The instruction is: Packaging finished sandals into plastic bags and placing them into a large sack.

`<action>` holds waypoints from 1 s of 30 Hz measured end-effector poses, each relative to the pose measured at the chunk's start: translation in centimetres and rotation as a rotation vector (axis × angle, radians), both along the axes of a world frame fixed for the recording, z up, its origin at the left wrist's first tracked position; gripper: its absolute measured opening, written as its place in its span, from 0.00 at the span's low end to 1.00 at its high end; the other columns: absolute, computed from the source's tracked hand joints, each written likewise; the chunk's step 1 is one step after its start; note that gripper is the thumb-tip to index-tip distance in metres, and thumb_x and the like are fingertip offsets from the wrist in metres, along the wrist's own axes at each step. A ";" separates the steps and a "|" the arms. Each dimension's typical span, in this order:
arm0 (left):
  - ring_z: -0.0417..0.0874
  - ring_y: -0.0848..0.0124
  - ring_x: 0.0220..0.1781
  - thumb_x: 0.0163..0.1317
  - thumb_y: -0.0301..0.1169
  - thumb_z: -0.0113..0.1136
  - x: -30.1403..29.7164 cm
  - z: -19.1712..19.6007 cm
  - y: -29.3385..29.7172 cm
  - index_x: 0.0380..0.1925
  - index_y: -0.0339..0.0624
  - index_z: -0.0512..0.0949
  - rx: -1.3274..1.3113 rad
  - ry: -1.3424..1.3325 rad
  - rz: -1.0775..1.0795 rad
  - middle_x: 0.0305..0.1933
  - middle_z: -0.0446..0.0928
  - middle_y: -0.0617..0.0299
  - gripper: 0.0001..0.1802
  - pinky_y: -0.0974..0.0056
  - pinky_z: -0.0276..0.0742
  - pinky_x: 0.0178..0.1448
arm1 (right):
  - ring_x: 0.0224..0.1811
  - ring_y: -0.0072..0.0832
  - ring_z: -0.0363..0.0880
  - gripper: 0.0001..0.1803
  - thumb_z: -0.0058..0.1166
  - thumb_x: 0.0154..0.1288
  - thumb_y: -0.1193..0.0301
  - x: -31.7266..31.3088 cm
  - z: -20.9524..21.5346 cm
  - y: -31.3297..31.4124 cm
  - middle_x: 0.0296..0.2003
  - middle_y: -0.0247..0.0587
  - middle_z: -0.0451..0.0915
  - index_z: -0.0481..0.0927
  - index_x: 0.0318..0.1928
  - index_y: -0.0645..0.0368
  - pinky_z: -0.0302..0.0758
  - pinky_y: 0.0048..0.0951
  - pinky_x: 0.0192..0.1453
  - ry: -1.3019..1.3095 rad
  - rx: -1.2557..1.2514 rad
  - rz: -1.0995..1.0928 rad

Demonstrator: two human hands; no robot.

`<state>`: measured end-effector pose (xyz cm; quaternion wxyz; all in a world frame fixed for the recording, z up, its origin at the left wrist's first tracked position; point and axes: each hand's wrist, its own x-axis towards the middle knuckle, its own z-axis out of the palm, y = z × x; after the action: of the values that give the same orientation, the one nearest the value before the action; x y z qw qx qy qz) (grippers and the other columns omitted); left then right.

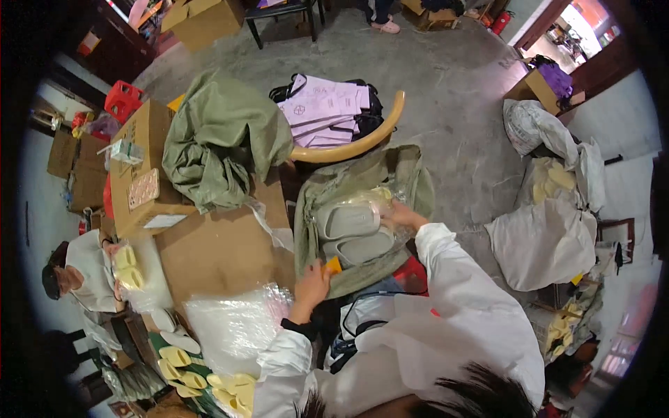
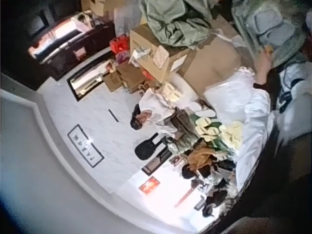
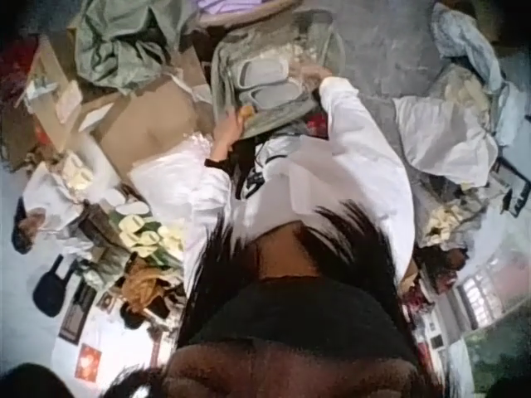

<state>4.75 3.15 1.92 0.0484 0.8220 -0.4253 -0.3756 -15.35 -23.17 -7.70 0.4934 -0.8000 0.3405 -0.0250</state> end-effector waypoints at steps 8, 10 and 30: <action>0.76 0.47 0.47 0.53 0.39 0.52 2.2 -4.0 1.2 0.53 0.47 0.68 0.227 0.039 0.074 0.52 0.69 0.39 0.26 0.50 0.72 0.50 | 0.27 0.29 0.72 0.11 0.50 0.57 0.63 -13.0 -12.5 -1.6 0.28 0.37 0.75 0.75 0.33 0.58 0.70 0.32 0.28 -0.458 1.009 -1.469; 0.77 0.50 0.47 0.52 0.44 0.55 2.3 -5.1 -1.2 0.43 0.42 0.76 0.268 0.068 0.062 0.44 0.76 0.43 0.22 0.52 0.72 0.50 | 0.24 0.30 0.72 0.10 0.51 0.57 0.65 -16.2 -18.7 -3.0 0.25 0.37 0.75 0.75 0.32 0.58 0.70 0.33 0.28 -0.351 0.917 -1.456; 0.79 0.52 0.43 0.50 0.46 0.59 2.5 -3.4 1.4 0.47 0.36 0.61 0.371 -0.093 0.305 0.39 0.77 0.46 0.32 0.53 0.74 0.46 | 0.51 0.32 0.72 0.16 0.46 0.60 0.64 -5.6 -11.1 3.0 0.48 0.45 0.75 0.78 0.42 0.62 0.70 0.34 0.50 -0.091 0.707 0.072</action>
<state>7.29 4.53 -1.49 -0.0670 0.8880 -0.2216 -0.3973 -20.93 -20.15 -18.84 0.7549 -0.5893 0.2775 0.0762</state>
